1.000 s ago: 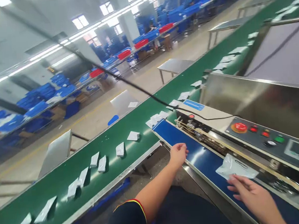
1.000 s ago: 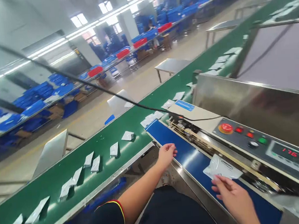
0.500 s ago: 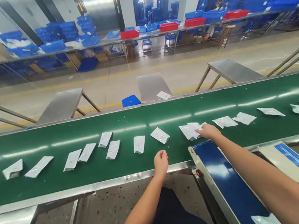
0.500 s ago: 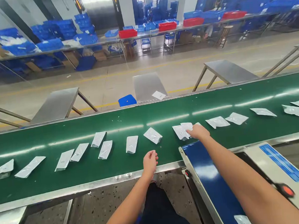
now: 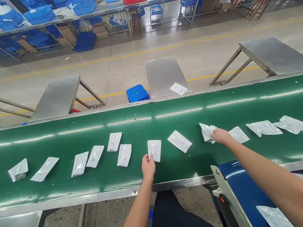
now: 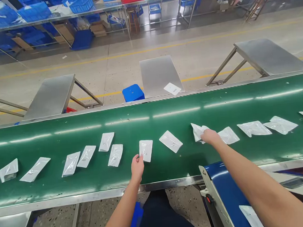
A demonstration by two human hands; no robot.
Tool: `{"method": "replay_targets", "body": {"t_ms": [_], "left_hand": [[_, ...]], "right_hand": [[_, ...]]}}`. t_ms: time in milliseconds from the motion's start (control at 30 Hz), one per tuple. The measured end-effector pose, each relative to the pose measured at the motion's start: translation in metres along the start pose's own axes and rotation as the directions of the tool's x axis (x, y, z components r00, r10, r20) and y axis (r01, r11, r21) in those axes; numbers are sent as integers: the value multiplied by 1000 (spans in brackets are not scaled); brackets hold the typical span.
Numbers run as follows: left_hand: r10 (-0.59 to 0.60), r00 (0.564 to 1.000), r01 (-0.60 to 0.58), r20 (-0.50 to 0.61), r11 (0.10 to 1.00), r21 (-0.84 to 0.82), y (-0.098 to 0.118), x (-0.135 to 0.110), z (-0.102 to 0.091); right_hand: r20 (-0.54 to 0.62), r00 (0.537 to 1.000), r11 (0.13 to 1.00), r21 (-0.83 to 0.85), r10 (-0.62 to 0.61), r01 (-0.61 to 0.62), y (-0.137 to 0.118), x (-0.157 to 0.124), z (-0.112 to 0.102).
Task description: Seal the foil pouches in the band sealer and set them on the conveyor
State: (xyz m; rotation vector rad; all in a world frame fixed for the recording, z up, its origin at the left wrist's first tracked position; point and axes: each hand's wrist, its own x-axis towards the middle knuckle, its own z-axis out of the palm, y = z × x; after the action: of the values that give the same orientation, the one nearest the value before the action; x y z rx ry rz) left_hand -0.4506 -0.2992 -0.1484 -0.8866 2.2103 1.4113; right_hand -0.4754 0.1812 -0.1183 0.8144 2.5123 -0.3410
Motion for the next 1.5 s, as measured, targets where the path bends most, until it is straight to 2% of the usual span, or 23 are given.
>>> {"method": "replay_targets", "body": {"t_ms": [133, 233, 300, 367, 467, 533, 567, 633, 700, 767, 867, 967, 1067, 1133, 1200, 1267, 1300, 1400, 1500], "left_hand": [[-112, 970, 125, 214, 991, -52, 24, 13, 24], [-65, 978, 86, 196, 991, -103, 36, 17, 27], [27, 989, -6, 146, 990, -143, 41, 19, 13], [136, 987, -125, 91, 985, -118, 44, 22, -13], [313, 945, -297, -96, 943, 150, 41, 27, -58], [383, 901, -291, -204, 882, 370, 34, 31, -82], [379, 898, -255, -223, 862, 437, 28, 32, -89], [305, 934, -184, -187, 859, 478, 18, 35, -96], [230, 968, -164, -95, 876, 453, 11, 38, -95], [223, 975, -203, -4, 891, 406, 13, 42, -89], [285, 957, -288, 59, 897, 335, 36, 54, -80], [320, 946, -317, 52, 878, 360, 75, 74, -78], [261, 965, -227, 9, 818, 529, 106, 95, -80], [240, 971, -180, -10, 756, 629, 115, 106, -83], [307, 951, -202, -25, 684, 700, 115, 114, -85], [389, 921, -239, -39, 639, 731, 108, 122, -86], [399, 916, -255, -36, 650, 716, 104, 126, -86], [321, 947, -267, 24, 740, 618, 95, 134, -85], [282, 956, -274, 79, 769, 577, 91, 130, -80]], "right_hand": [[120, 979, 985, -30, -163, 168, -48, -6, 18], [143, 959, 967, -31, -247, 253, -78, -21, 36], [130, 959, 966, -37, -251, 258, -90, -32, 46], [114, 963, 967, -43, -244, 250, -95, -43, 56], [112, 967, 969, -63, -231, 239, -94, -54, 76], [119, 968, 968, -90, -222, 233, -89, -57, 90], [117, 969, 967, -104, -220, 232, -87, -58, 96], [114, 964, 959, -128, -239, 252, -86, -57, 102], [125, 956, 946, -157, -265, 283, -90, -56, 101], [140, 945, 929, -187, -297, 319, -101, -59, 93], [160, 931, 917, -183, -329, 356, -133, -74, 79], [200, 924, 926, -127, -327, 356, -178, -98, 69], [234, 927, 946, -70, -293, 317, -222, -113, 66], [246, 929, 955, -37, -276, 294, -245, -115, 66], [253, 927, 957, -13, -276, 289, -261, -112, 69], [263, 926, 960, 4, -271, 280, -269, -109, 73], [265, 926, 962, 11, -267, 274, -270, -108, 75], [259, 930, 965, 36, -261, 261, -265, -114, 80], [243, 936, 967, 94, -254, 238, -251, -127, 77]]}}
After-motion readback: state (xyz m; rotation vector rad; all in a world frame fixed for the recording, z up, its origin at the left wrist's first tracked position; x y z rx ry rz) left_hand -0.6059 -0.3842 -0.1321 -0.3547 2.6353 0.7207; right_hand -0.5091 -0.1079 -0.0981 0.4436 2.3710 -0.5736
